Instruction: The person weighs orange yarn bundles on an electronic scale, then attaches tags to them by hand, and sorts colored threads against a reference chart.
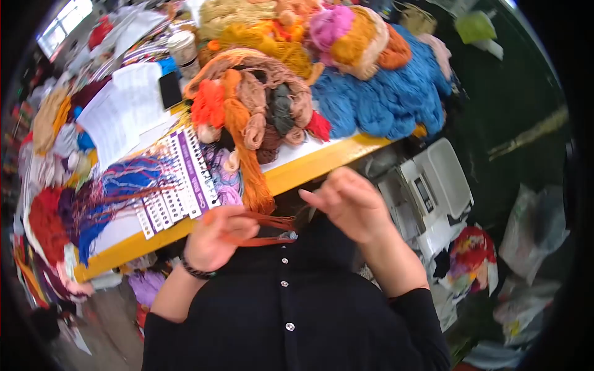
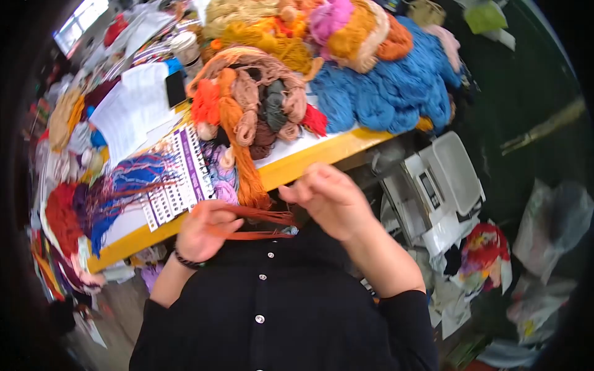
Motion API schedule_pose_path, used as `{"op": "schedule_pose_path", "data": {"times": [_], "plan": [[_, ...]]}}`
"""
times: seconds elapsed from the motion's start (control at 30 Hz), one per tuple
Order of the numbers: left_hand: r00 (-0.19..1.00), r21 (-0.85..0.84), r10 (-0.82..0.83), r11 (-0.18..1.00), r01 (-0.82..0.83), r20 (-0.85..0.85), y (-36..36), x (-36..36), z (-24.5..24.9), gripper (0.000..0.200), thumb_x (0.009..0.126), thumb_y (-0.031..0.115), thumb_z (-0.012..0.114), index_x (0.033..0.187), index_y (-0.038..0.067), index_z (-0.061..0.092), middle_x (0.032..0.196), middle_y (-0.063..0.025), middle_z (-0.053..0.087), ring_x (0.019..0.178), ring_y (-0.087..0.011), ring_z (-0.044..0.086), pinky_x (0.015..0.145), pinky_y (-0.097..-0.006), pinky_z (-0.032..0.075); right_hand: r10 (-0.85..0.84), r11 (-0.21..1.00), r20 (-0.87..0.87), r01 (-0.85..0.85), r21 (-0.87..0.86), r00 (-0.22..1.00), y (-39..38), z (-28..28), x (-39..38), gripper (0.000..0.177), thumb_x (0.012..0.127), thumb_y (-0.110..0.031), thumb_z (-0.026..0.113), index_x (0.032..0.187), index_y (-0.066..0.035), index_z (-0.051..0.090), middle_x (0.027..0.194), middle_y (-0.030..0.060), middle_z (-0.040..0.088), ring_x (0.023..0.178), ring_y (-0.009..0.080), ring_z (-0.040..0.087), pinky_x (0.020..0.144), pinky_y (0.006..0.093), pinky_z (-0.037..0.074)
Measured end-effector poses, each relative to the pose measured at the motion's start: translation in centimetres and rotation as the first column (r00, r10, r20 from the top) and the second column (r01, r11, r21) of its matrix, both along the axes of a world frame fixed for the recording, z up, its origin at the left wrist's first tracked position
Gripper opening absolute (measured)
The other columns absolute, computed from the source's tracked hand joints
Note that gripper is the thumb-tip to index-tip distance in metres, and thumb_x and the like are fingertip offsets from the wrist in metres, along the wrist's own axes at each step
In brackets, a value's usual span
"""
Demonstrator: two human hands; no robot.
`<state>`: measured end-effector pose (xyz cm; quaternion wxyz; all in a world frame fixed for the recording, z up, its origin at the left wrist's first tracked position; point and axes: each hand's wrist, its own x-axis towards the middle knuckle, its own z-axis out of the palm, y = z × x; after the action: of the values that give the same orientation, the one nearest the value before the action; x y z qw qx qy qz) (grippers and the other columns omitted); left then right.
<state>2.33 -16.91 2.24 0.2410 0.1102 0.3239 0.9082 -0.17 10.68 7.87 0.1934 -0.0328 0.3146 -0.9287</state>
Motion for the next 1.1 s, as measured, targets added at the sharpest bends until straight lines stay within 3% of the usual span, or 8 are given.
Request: {"op": "schedule_pose_path", "data": {"times": [0.07, 0.13, 0.33, 0.43, 0.6, 0.7, 0.87, 1.1], "plan": [[0.96, 0.07, 0.236, 0.966, -0.249, 0.148, -4.0, 2.9, 1.5, 0.035, 0.098, 0.03, 0.039, 0.119, 0.004, 0.05, 0.075, -0.0002, 0.055, 0.055, -0.0103, 0.046, 0.056, -0.0273, 0.044, 0.006, 0.998, -0.063, -0.002, 0.061, 0.998, 2.8, 2.2, -1.2, 0.014, 0.09, -0.018, 0.055, 0.084, -0.006, 0.05, 0.065, -0.0004, 0.043, 0.058, 0.012, 0.046, 0.057, 0.0276, 0.044], [0.808, 0.098, 0.532, 0.817, -0.569, 0.255, -9.0, 6.0, 4.1, 0.029, 0.099, 0.025, 0.037, 0.118, 0.006, 0.051, 0.067, 0.0039, 0.044, 0.049, -0.0039, 0.031, 0.043, -0.0188, 0.029, -0.168, 0.922, -0.21, 0.229, 0.312, 0.963, 6.6, 3.5, -3.3, 0.013, 0.088, -0.015, 0.057, 0.081, -0.007, 0.05, 0.055, -0.0049, 0.038, 0.043, 0.0061, 0.034, 0.04, 0.0201, 0.024], [0.214, -0.083, 0.939, 0.199, -0.977, -0.27, -31.9, 21.7, 9.9, 0.038, 0.098, 0.022, 0.042, 0.133, 0.006, 0.041, 0.104, 0.0019, 0.063, 0.05, -0.0022, 0.027, 0.046, -0.0172, 0.025, -0.359, 0.005, -0.874, 0.937, 0.349, 0.327, 10.3, 8.4, -11.6, 0.018, 0.089, -0.009, 0.06, 0.101, 0.002, 0.066, 0.096, 0.0031, 0.065, 0.084, 0.0068, 0.057, 0.075, 0.0191, 0.044], [-0.231, -0.229, 0.838, -0.382, -0.895, -0.494, -39.9, 29.6, 14.2, 0.043, 0.098, 0.025, 0.042, 0.135, 0.003, 0.038, 0.133, -0.0041, 0.05, 0.049, -0.0018, 0.024, 0.045, -0.0161, 0.025, -0.209, 0.204, -0.888, 0.906, 0.371, 0.41, 2.9, 8.7, -13.9, 0.022, 0.089, -0.01, 0.058, 0.106, 0.004, 0.064, 0.103, 0.0067, 0.065, 0.096, 0.0117, 0.058, 0.087, 0.0241, 0.043], [-0.206, -0.401, 0.652, -0.651, -0.644, -0.729, -40.6, 27.0, 14.1, 0.036, 0.094, 0.021, 0.045, 0.126, 0.003, 0.05, 0.118, -0.0067, 0.06, 0.05, 0.0008, 0.027, 0.044, -0.0136, 0.021, 0.299, 0.404, -0.689, 0.566, 0.719, 0.661, -15.6, 4.1, -13.3, 0.02, 0.088, -0.011, 0.057, 0.101, 0.001, 0.067, 0.095, 0.0045, 0.066, 0.088, 0.0108, 0.058, 0.079, 0.0245, 0.045], [-0.074, -0.627, 0.916, -0.327, -0.707, -0.395, -37.5, 18.8, 7.8, 0.023, 0.091, 0.021, 0.053, 0.107, 0.007, 0.059, 0.094, 0.0012, 0.064, 0.043, 0.0013, 0.027, 0.036, -0.0164, 0.017, 0.538, 0.353, -0.353, 0.176, 0.919, 0.766, -25.5, 0.7, -10.8, 0.023, 0.088, -0.013, 0.056, 0.104, -0.002, 0.067, 0.084, 0.0015, 0.066, 0.069, 0.0069, 0.055, 0.064, 0.0224, 0.046], [0.642, -0.631, 0.75, 0.579, -0.517, 0.162, -29.3, 7.1, -2.2, 0.028, 0.093, 0.025, 0.05, 0.109, 0.004, 0.058, 0.101, -0.0099, 0.066, 0.044, -0.0012, 0.032, 0.038, -0.0164, 0.022, 0.762, 0.208, -0.142, -0.031, 0.978, 0.632, -35.3, -6.0, -8.0, 0.024, 0.084, -0.023, 0.055, 0.084, -0.004, 0.07, 0.077, 0.0098, 0.069, 0.07, 0.0228, 0.064, 0.067, 0.0341, 0.049], [0.69, -0.771, 0.695, 0.547, -0.326, 0.201, -27.1, 1.5, -5.1, 0.033, 0.09, 0.033, 0.049, 0.109, 0.008, 0.06, 0.107, -0.0045, 0.064, 0.07, -0.0067, 0.056, 0.051, -0.0162, 0.035, 0.793, 0.152, -0.089, -0.055, 0.987, 0.603, -39.6, -11.0, -8.6, 0.025, 0.081, -0.023, 0.053, 0.077, -0.005, 0.07, 0.069, 0.0074, 0.067, 0.068, 0.0241, 0.064, 0.068, 0.0354, 0.05]]}}
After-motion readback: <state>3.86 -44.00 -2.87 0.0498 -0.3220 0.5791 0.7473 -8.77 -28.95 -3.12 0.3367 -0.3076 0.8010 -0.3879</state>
